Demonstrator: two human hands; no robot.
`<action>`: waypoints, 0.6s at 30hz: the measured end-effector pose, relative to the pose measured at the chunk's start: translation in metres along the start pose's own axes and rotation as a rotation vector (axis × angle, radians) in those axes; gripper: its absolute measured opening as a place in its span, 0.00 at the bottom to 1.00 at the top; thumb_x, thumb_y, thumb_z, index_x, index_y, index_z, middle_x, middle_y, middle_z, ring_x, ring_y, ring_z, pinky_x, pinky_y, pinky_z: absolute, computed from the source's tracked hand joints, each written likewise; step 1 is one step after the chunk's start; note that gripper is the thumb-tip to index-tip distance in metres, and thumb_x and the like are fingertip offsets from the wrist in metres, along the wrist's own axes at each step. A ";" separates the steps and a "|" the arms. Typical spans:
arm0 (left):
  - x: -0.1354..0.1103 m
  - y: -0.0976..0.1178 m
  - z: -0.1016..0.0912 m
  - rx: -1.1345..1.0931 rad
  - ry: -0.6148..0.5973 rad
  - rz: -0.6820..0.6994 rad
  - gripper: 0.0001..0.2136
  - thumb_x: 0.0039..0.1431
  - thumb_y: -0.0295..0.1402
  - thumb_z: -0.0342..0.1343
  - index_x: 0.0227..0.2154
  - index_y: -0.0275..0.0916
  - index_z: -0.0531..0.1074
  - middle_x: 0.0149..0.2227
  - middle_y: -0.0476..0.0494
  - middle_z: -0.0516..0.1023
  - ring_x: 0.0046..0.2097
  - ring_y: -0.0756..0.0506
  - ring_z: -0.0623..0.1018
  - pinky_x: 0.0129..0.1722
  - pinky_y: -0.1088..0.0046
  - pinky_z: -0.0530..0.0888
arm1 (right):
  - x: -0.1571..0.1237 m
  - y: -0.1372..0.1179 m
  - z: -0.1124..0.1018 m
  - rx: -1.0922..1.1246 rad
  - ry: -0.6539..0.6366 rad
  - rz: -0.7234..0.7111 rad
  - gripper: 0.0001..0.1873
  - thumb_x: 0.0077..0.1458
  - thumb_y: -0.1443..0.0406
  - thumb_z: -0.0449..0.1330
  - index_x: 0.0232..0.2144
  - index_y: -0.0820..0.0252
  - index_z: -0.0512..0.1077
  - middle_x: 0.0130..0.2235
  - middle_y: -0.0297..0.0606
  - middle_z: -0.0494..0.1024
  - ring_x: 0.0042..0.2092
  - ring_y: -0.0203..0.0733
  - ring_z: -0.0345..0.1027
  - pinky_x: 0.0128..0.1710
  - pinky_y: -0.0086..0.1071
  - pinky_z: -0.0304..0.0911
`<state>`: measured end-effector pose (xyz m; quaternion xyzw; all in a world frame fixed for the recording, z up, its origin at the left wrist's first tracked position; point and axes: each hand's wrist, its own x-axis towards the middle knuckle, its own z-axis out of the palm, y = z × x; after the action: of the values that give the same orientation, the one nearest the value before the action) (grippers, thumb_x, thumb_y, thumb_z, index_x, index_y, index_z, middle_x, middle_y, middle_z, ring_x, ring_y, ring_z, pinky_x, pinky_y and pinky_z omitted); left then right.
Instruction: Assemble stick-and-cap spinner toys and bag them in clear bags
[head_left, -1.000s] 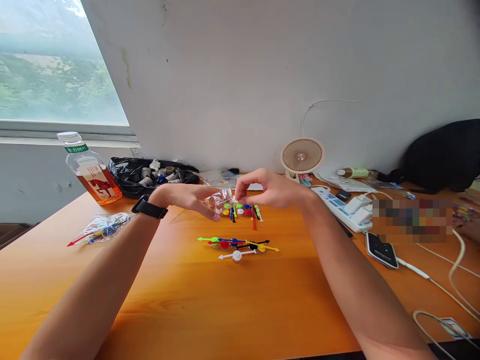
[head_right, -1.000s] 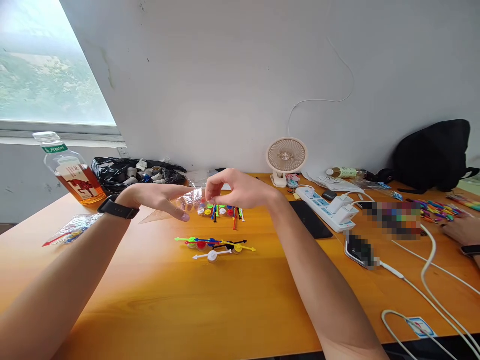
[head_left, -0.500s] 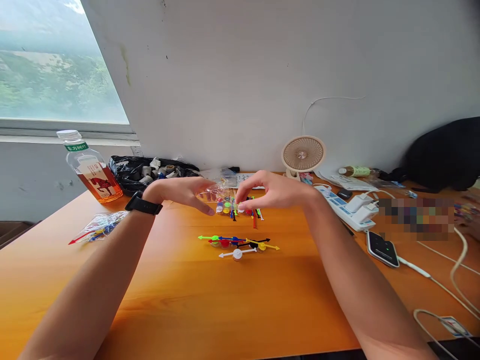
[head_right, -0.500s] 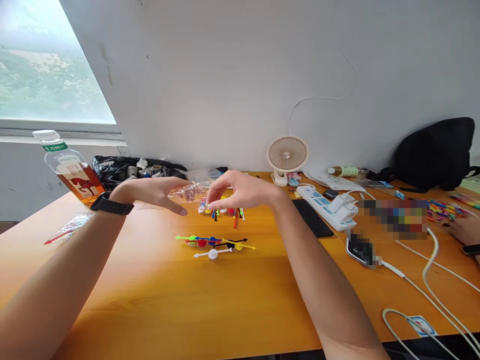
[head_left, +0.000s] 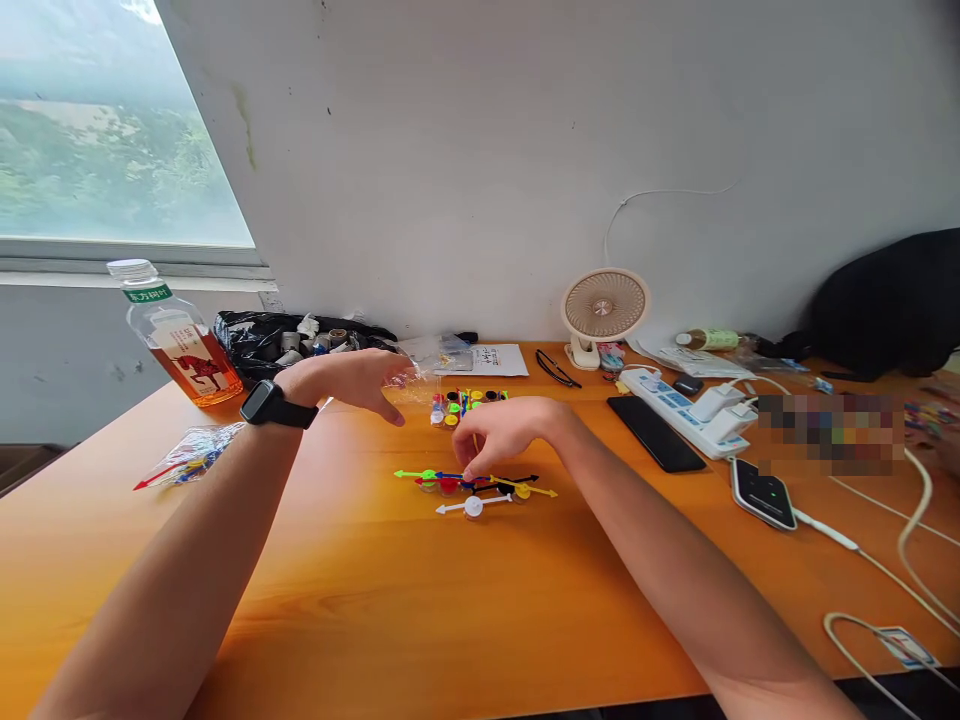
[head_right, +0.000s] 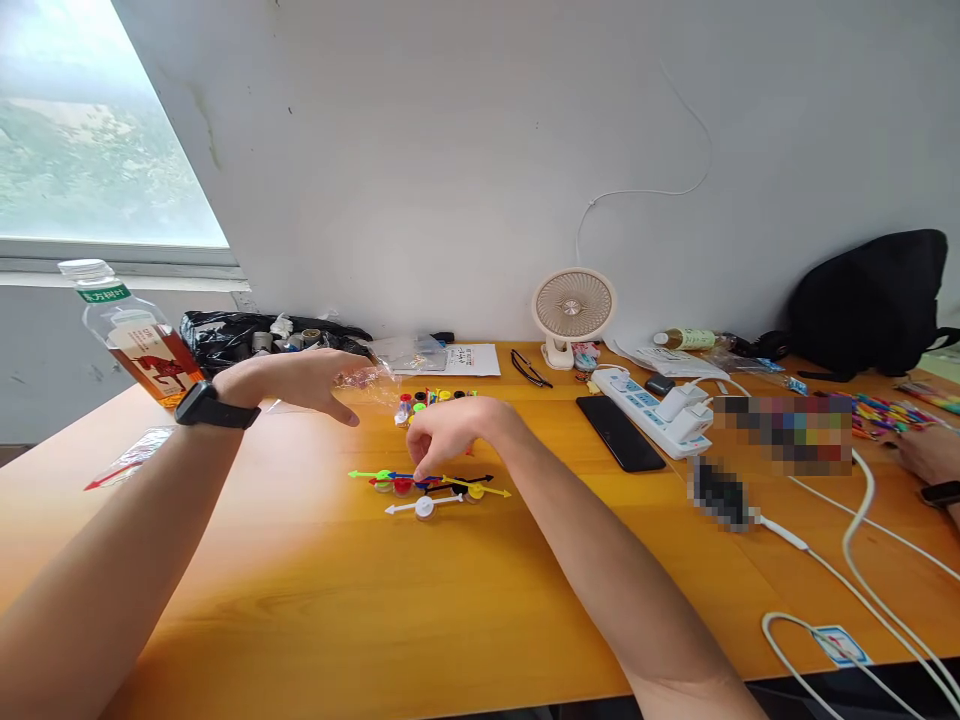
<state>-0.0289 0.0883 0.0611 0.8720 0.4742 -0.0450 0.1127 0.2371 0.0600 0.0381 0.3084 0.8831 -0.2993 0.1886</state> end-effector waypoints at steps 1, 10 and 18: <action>-0.001 0.001 0.000 0.001 -0.002 0.004 0.45 0.46 0.57 0.68 0.65 0.40 0.68 0.62 0.33 0.77 0.56 0.32 0.79 0.51 0.65 0.74 | 0.002 0.000 0.001 -0.009 -0.020 -0.002 0.16 0.56 0.54 0.70 0.39 0.60 0.80 0.42 0.37 0.84 0.41 0.41 0.76 0.35 0.29 0.63; -0.003 0.006 -0.002 -0.015 0.010 -0.019 0.50 0.44 0.59 0.69 0.68 0.40 0.65 0.66 0.31 0.73 0.63 0.28 0.74 0.56 0.64 0.71 | 0.009 0.003 0.006 -0.114 -0.074 0.145 0.10 0.48 0.62 0.73 0.33 0.59 0.81 0.36 0.34 0.83 0.36 0.40 0.73 0.30 0.31 0.59; -0.005 0.005 -0.002 -0.001 -0.005 -0.031 0.55 0.45 0.61 0.68 0.72 0.38 0.59 0.69 0.29 0.68 0.65 0.28 0.73 0.56 0.64 0.71 | 0.004 0.014 0.001 -0.047 -0.060 0.084 0.11 0.47 0.62 0.73 0.33 0.60 0.80 0.35 0.33 0.82 0.36 0.39 0.73 0.31 0.30 0.58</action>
<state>-0.0275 0.0822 0.0646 0.8644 0.4873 -0.0485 0.1136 0.2431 0.0696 0.0292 0.3315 0.8700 -0.2796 0.2346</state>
